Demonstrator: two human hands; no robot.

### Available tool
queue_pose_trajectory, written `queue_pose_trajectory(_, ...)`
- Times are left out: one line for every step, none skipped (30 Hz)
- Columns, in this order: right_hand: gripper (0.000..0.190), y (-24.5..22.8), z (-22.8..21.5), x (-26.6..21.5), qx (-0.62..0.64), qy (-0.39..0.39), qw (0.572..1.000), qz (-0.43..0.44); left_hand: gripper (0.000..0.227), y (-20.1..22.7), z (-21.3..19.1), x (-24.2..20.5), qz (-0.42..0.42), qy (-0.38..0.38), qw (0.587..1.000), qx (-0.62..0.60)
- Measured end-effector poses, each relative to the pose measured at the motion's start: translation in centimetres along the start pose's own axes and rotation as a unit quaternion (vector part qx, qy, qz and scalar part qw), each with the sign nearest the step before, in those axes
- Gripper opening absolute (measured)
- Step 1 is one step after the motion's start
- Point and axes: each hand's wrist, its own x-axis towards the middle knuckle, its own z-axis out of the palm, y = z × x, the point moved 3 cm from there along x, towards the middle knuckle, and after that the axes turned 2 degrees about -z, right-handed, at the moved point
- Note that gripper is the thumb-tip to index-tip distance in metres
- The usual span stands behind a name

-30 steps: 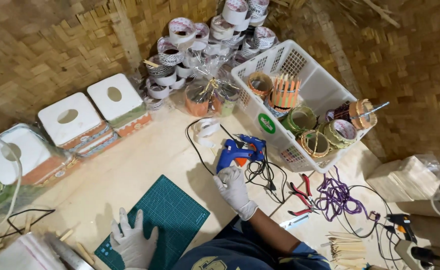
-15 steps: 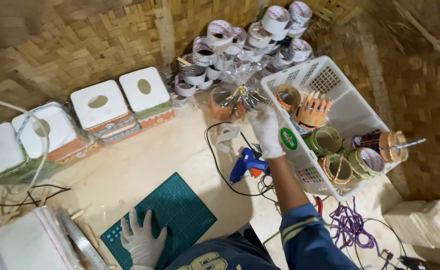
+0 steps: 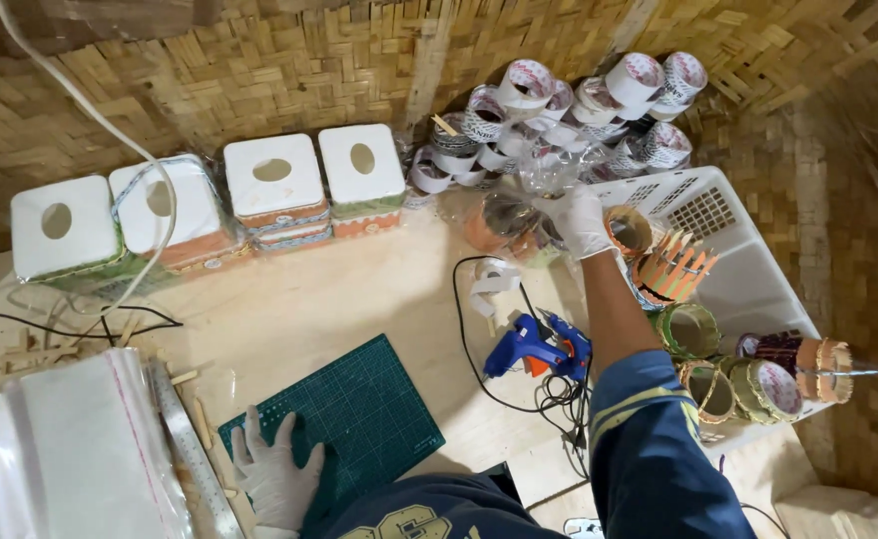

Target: The person packages small handcrafted items into plastic bags. They wrap items in plastic, use a ruler to measure material, apply labels to finished packages, and place them into a storage basket.

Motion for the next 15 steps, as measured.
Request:
queue_pose_trajectory(0.053, 0.6, 0.2, 0.0, -0.034, 0.029, 0.998, -0.05, 0.077, 0.2, -0.6, 0.1, 0.011, 0.008, 1.0, -0.009)
queue_pose_trajectory(0.053, 1.1, 0.3, 0.0, -0.067, 0.058, 0.991, -0.1, 0.074, 0.4, -1.2, 0.4, 0.024, 0.016, 0.999, -0.017)
queue_pose_trajectory(0.053, -0.8, -1.0, -1.1, -0.068, 0.06, 0.991, -0.1, 0.074, 1.3, -2.3, 0.6, 0.025, 0.018, 0.999, -0.018)
queue_pose_trajectory(0.045, -2.7, -2.2, -2.5, -0.015, 0.061, 0.991, -0.119, 0.07, 2.2, -3.7, 0.6, 0.074, 0.078, 0.993, -0.056)
queue_pose_trajectory(0.039, -4.5, -3.4, -3.8, 0.038, 0.063, 0.988, -0.138, 0.067, 3.1, -5.1, 0.6, 0.121, 0.139, 0.978, -0.094)
queue_pose_trajectory(0.039, -5.9, -4.4, -4.8, 0.039, 0.065, 0.988, -0.138, 0.067, 4.1, -6.5, 0.9, 0.123, 0.141, 0.978, -0.093)
queue_pose_trajectory(0.037, -7.5, -5.4, -5.8, 0.047, 0.059, 0.982, -0.174, 0.063, 5.2, -8.1, 1.1, 0.155, 0.162, 0.965, -0.133)
queue_pose_trajectory(0.034, -9.2, -6.3, -6.9, 0.054, 0.051, 0.975, -0.211, 0.059, 6.3, -9.7, 1.1, 0.186, 0.183, 0.95, -0.172)
queue_pose_trajectory(0.034, -10.4, -7.1, -7.7, 0.055, 0.054, 0.975, -0.211, 0.059, 6.8, -10.4, 1.6, 0.188, 0.185, 0.949, -0.171)
queue_pose_trajectory(0.035, -11.4, -7.7, -8.3, 0.116, 0.019, 0.978, -0.171, 0.056, 7.6, -11.1, 2.0, 0.2, 0.177, 0.944, -0.196)
queue_pose_trajectory(0.035, -12.4, -8.2, -8.9, 0.177, -0.017, 0.975, -0.13, 0.052, 8.2, -11.7, 2.4, 0.211, 0.169, 0.937, -0.22)
queue_pose_trajectory(0.035, -12.6, -8.8, -9.4, 0.176, -0.017, 0.975, -0.132, 0.052, 8.9, -12.7, 2.6, 0.211, 0.17, 0.937, -0.221)
queue_pose_trajectory(0.027, -13.1, -9.2, -10.0, 0.204, -0.061, 0.96, -0.181, 0.048, 9.5, -13.8, 2.8, 0.237, 0.174, 0.921, -0.255)
queue_pose_trajectory(0.019, -13.8, -9.5, -10.5, 0.231, -0.105, 0.939, -0.231, 0.044, 10.1, -14.9, 3.0, 0.263, 0.18, 0.903, -0.288)
queue_pose_trajectory(0.019, -11.8, -8.5, -9.2, 0.231, -0.106, 0.938, -0.234, 0.044, 10.4, -15.1, 3.6, 0.261, 0.183, 0.903, -0.288)
